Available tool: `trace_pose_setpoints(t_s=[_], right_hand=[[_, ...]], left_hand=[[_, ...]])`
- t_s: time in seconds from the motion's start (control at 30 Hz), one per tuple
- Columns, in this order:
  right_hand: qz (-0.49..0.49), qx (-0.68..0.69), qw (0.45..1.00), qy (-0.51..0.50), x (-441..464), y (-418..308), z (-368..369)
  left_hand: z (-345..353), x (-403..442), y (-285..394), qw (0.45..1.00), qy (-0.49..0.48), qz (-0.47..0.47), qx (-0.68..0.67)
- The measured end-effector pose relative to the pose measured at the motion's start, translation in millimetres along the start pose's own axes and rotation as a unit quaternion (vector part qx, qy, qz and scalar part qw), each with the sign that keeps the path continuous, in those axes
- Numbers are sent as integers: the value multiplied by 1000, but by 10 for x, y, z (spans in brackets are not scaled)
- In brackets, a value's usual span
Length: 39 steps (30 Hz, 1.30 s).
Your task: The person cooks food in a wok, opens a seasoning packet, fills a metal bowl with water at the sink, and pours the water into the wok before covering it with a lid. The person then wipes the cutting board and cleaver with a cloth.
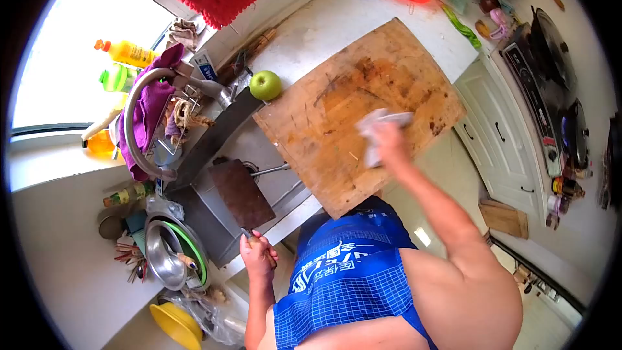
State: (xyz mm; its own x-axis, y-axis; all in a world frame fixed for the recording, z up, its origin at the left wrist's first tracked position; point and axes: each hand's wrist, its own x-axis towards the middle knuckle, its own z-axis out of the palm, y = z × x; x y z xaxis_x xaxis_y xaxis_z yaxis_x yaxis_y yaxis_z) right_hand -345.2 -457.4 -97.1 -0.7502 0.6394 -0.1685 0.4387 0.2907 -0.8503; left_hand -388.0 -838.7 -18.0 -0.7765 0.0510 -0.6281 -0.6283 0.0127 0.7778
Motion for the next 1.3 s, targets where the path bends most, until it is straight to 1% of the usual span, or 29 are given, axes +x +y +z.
trace_pose_setpoints(t_s=[0.03, 0.07, 0.1, 0.13, 0.2, 0.27, 0.33, 0.37, 0.4, 0.43, 0.47, 0.5, 0.57, 0.63, 0.67, 0.7, 0.73, 0.8, 0.83, 0.9, 0.93, 0.97, 1.0, 1.1, 1.13, 1.2, 1.23, 1.27, 1.3], right_hand=[[99, 33, 993, -61, -112, -370, 357], [-84, -125, 984, -98, -223, -122, 900], [23, 38, 984, -174, -311, -509, 1146], [-93, -11, 976, -196, -357, -530, 1576], [-207, -55, 954, -212, -373, -598, 1874], [-395, -32, 917, -44, -151, -1015, 1696], [-357, -96, 928, 45, 193, -1043, 1200], [-182, -53, 981, 49, 303, -1084, 939], [-214, -149, 959, 109, 566, -798, 739], [-64, 44, 991, 113, 746, -677, 567], [-138, -98, 966, 194, 1033, -213, 502], [-208, -235, 910, 271, 1232, 161, 556], [-194, -256, 924, 207, 1224, 41, 804], [-62, -21, 998, -2, 801, -748, 1224], [34, 74, 994, -73, 592, -1143, 1434], [69, 135, 977, -147, 318, -1408, 1640], [21, -5, 983, -182, 302, -1119, 2196], [-271, -83, 928, -243, -98, -1171, 2355], [-269, -83, 930, -237, -133, -1251, 2227], [-356, -34, 926, -119, -216, -1290, 1745], [-361, -65, 929, -47, -138, -1164, 1445], [-364, -96, 926, 26, -51, -1010, 1075], [-226, -124, 965, 55, -113, -966, 656], [-131, -223, 938, 230, -56, 16, -173], [-127, -226, 936, 238, -107, 159, -137], [-30, -234, 959, 158, -358, 411, -47], [68, 101, 982, 145, -480, 181, 269], [-14, 35, 993, 112, -628, 186, 628], [6, 68, 996, 52, -773, -123, 898]], left_hand=[[-54, -4, 24, 1000, -6, -2, 1], [-74, 3, 72, 1000, -9, 0, 8], [-107, 6, 97, 1000, -11, 4, 15], [-165, 4, 101, 1000, -14, 5, 17], [-292, 4, 131, 999, -26, 11, 24], [-404, -22, 139, 999, -33, 22, 23], [-519, -37, 112, 998, -41, 38, 26], [-547, -35, 103, 998, -39, 44, 20], [-586, -58, 97, 999, -31, 37, 15], [-624, -85, 92, 999, -22, 30, 12], [-651, -98, 89, 999, -19, 27, 5], [-682, -106, 76, 999, -17, 29, 3], [-746, -122, 50, 1000, -9, 26, 3], [-795, -136, 44, 1000, -4, 29, 9], [-811, -149, 42, 999, -2, 30, 17], [-819, -158, 44, 999, -3, 32, 26], [-805, -148, 48, 999, -7, 35, 26], [-833, -162, 80, 999, -3, 24, 21], [-849, -158, 101, 999, -9, 26, 25], [-867, -156, 111, 999, -16, 34, 28], [-879, -141, 91, 999, -23, 33, 29], [-891, -117, 68, 999, -25, 38, 28], [-904, -101, 57, 998, -28, 43, 29], [-873, -36, 66, 998, -35, 28, 40], [-874, -6, 55, 998, -44, 28, 41], [-870, 68, 15, 996, -63, 36, 57], [-843, 86, 16, 995, -70, 35, 61], [-807, 100, 20, 995, -73, 33, 60], [-777, 111, 23, 995, -77, 32, 60]])
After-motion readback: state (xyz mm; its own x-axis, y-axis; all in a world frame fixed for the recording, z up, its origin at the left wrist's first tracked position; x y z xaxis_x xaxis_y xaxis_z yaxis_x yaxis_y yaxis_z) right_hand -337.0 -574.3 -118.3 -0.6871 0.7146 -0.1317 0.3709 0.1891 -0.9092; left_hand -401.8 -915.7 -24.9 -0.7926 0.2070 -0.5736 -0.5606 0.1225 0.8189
